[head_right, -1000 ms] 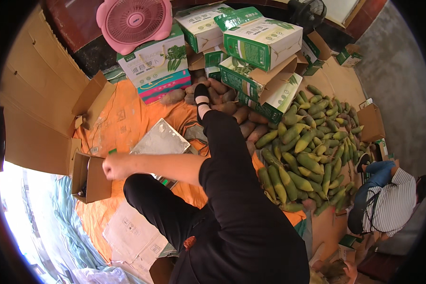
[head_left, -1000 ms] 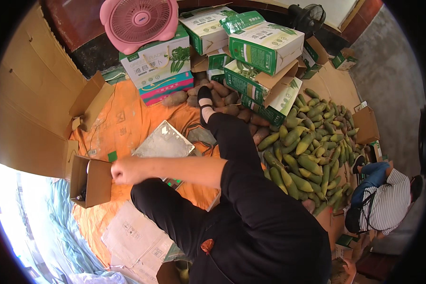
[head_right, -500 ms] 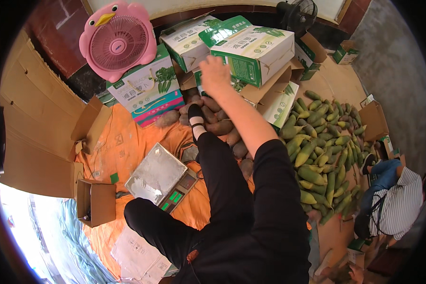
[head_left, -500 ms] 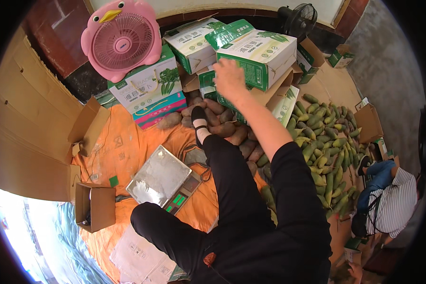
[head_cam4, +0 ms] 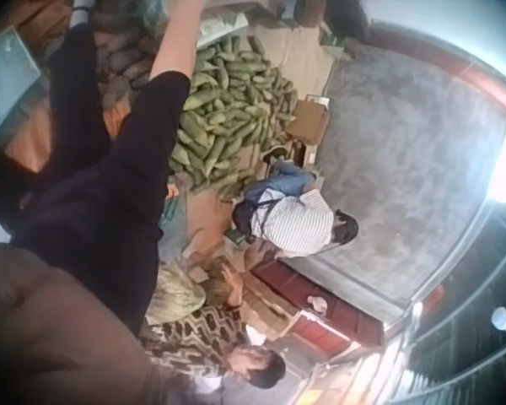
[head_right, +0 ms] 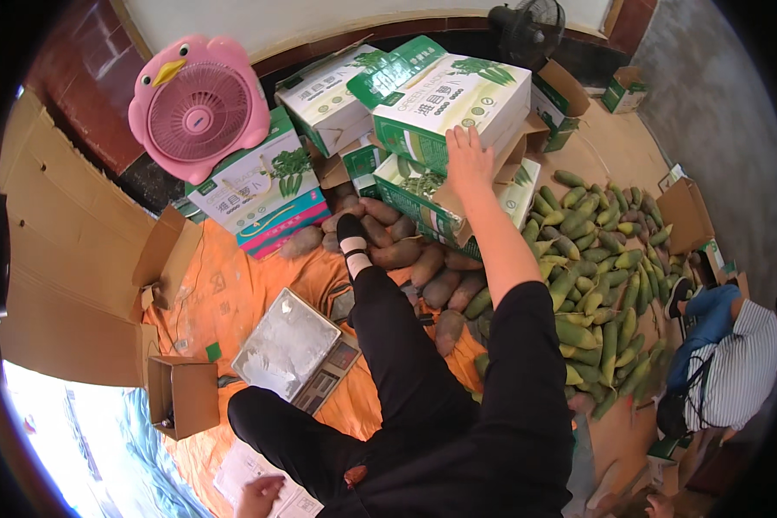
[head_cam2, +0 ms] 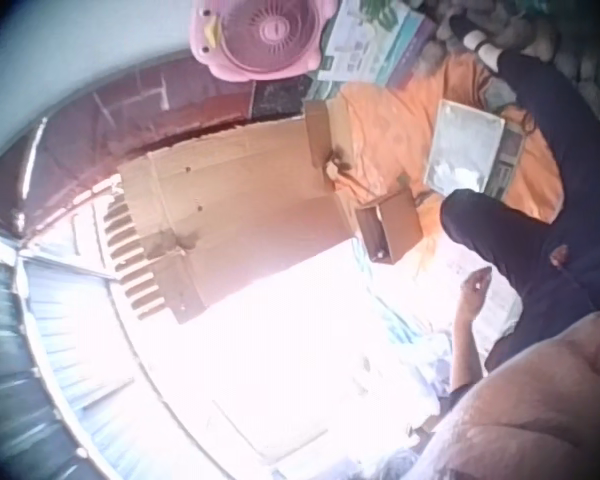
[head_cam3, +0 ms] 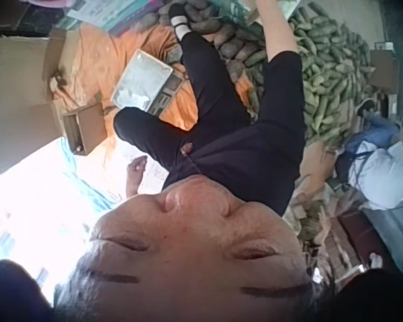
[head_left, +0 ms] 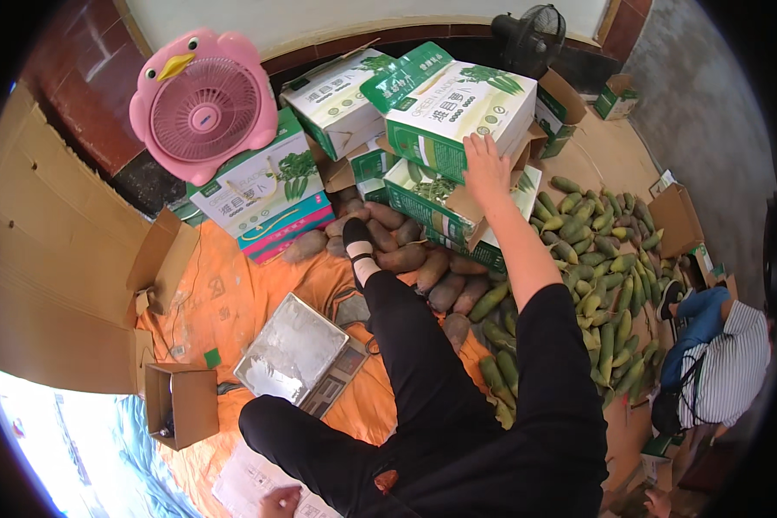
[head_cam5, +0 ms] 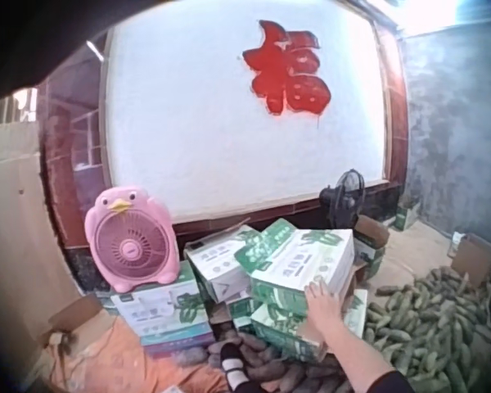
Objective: Sort green produce from a pile into a cardboard box on a digital scale to reach a target weight.
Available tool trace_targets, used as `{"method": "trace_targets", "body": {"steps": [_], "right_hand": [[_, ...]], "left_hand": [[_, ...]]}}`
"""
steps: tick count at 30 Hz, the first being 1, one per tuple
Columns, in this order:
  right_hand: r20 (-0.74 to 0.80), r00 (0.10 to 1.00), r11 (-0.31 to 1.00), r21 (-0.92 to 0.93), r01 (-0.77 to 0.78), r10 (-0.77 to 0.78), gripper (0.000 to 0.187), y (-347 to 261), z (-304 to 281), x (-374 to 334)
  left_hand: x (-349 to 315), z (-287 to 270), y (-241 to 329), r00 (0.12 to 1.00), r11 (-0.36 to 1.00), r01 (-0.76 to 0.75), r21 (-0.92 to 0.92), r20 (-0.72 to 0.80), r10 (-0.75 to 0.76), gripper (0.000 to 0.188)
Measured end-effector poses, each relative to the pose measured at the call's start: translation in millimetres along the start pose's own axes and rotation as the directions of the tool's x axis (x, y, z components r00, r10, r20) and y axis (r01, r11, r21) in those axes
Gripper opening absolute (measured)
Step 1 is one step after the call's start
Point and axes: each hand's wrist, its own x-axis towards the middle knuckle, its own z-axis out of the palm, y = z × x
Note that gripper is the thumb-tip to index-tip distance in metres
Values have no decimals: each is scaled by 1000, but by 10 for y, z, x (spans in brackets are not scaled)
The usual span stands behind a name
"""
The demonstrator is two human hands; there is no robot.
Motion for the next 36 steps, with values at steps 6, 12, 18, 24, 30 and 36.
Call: {"method": "trace_targets", "body": {"steps": [6,12,18,24,30,36], "right_hand": [[-56,998,999,27,33,-31,73,166,-15,-494],[-161,987,984,176,5,23,76,237,-52,-834],[-224,973,972,236,-2,56,77,352,-9,-1015],[-241,967,962,272,-16,84,74,414,125,-1075],[-307,948,952,306,17,82,68,415,250,-1065],[-230,953,898,432,-82,197,71,492,200,-1270]], "left_hand": [[1159,-294,1238,961,963,-241,119,-107,254,25],[2391,-224,2205,934,917,-347,-198,13,357,42],[3437,197,3278,859,836,-464,-294,83,505,57],[4083,570,4295,798,784,-559,-270,81,597,86],[4421,852,4904,813,775,-525,-352,60,579,88],[4117,1105,5249,783,749,-548,-371,88,616,29]]}}
